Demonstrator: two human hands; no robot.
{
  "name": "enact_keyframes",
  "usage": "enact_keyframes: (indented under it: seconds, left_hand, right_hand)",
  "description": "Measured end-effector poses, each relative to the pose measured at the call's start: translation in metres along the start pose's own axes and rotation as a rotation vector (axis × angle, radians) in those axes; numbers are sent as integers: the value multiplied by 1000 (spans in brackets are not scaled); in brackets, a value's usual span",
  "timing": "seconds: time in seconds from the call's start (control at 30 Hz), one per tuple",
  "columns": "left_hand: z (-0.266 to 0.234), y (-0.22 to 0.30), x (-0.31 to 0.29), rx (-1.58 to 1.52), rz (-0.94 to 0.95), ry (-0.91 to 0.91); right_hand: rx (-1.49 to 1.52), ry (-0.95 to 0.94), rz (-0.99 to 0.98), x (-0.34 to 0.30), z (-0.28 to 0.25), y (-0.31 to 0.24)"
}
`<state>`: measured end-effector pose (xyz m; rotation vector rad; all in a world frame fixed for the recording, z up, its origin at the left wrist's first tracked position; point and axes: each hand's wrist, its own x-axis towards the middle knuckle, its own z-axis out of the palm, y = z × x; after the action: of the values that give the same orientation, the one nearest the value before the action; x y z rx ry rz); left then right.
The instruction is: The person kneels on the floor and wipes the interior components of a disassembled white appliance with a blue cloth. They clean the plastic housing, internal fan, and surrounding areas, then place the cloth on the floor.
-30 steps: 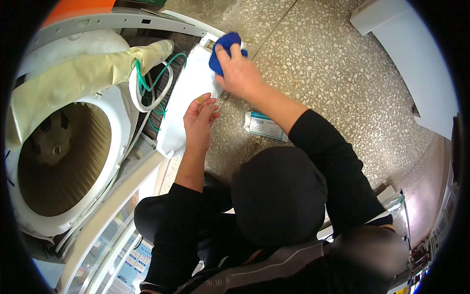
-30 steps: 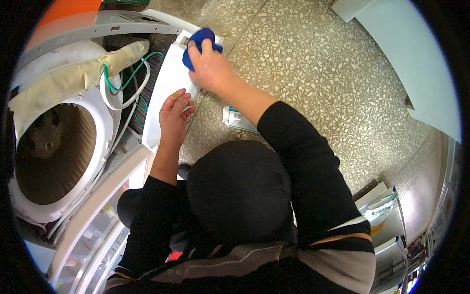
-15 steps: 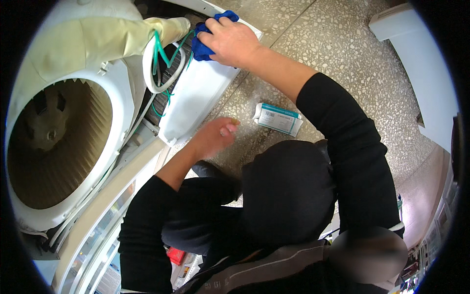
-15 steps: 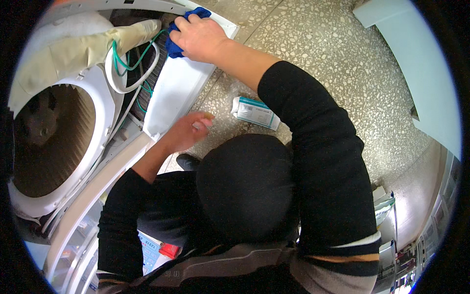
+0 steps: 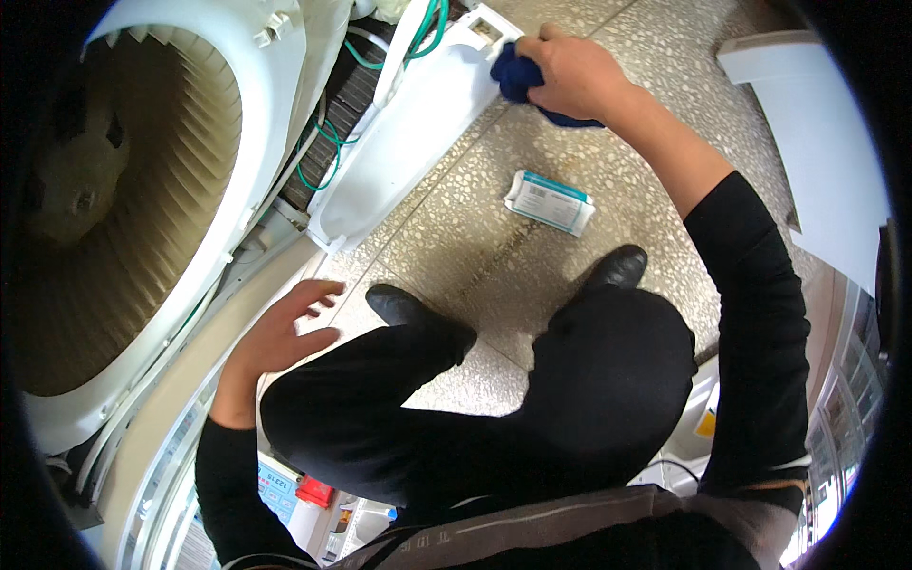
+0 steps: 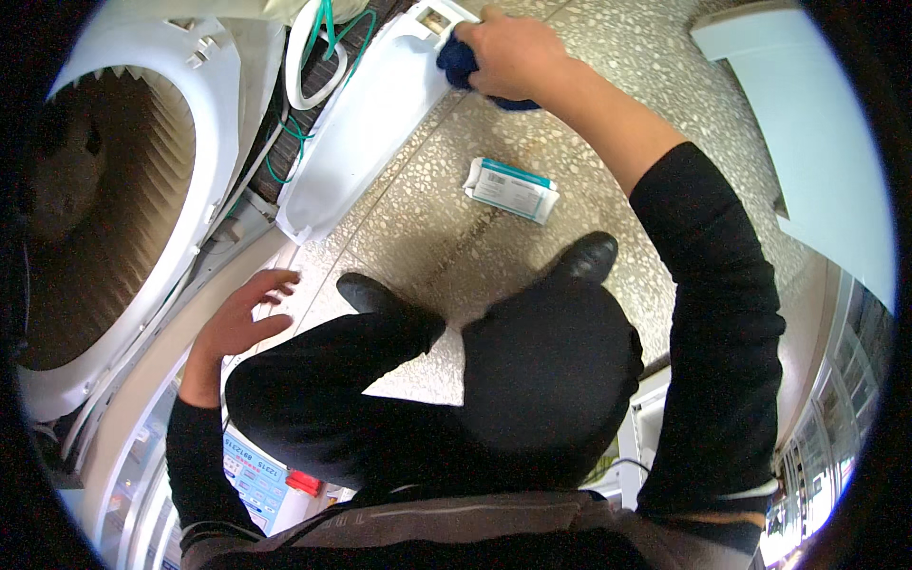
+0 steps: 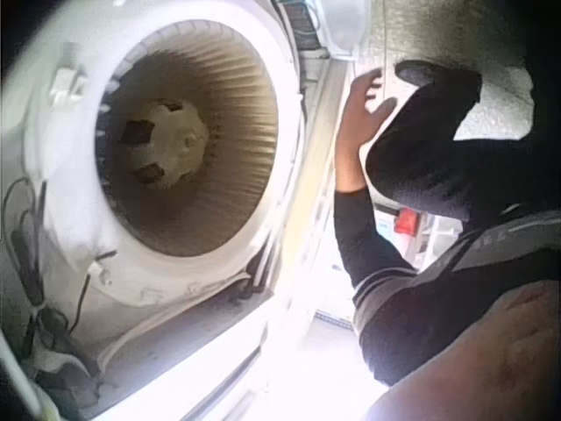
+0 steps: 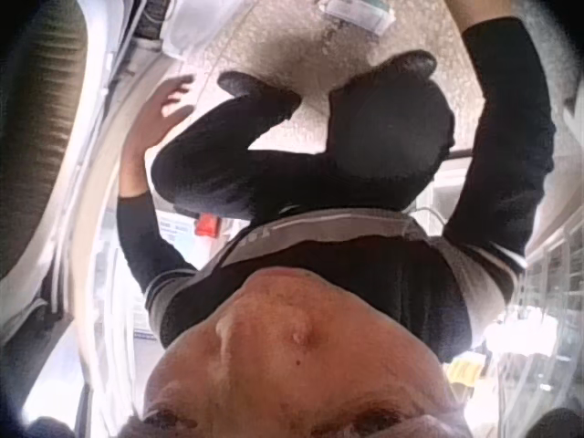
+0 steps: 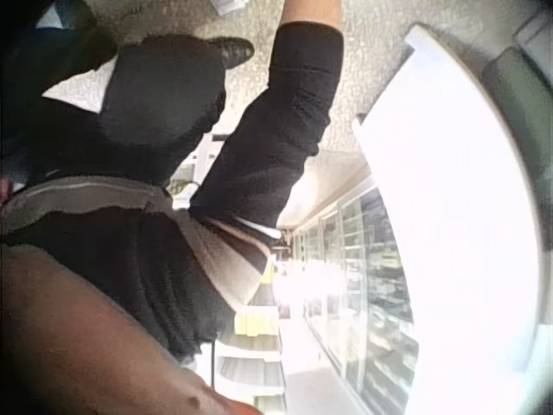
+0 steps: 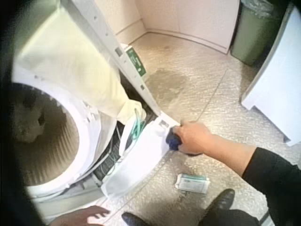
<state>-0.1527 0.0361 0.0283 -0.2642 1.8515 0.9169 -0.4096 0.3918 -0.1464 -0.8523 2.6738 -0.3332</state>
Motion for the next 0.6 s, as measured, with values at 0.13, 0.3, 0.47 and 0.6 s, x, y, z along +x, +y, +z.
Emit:
enact_keyframes:
  seconds: [0.13,0.3,0.47,0.6]
  left_hand:
    - [15,-32,-102,-368,-263,357]
    - [31,-53,-213,-899,-495,1041]
    - [17,-73,-216,-588,-22,1265]
    - [19,-88,-203,-446,43,1357]
  right_hand:
    - [217,-176,-3,-6,-12,-28]
    - [608,94,482,-10,26,-97]
    - [358,603,575,29,120,-139]
    - [119,639,449,6,160,-208]
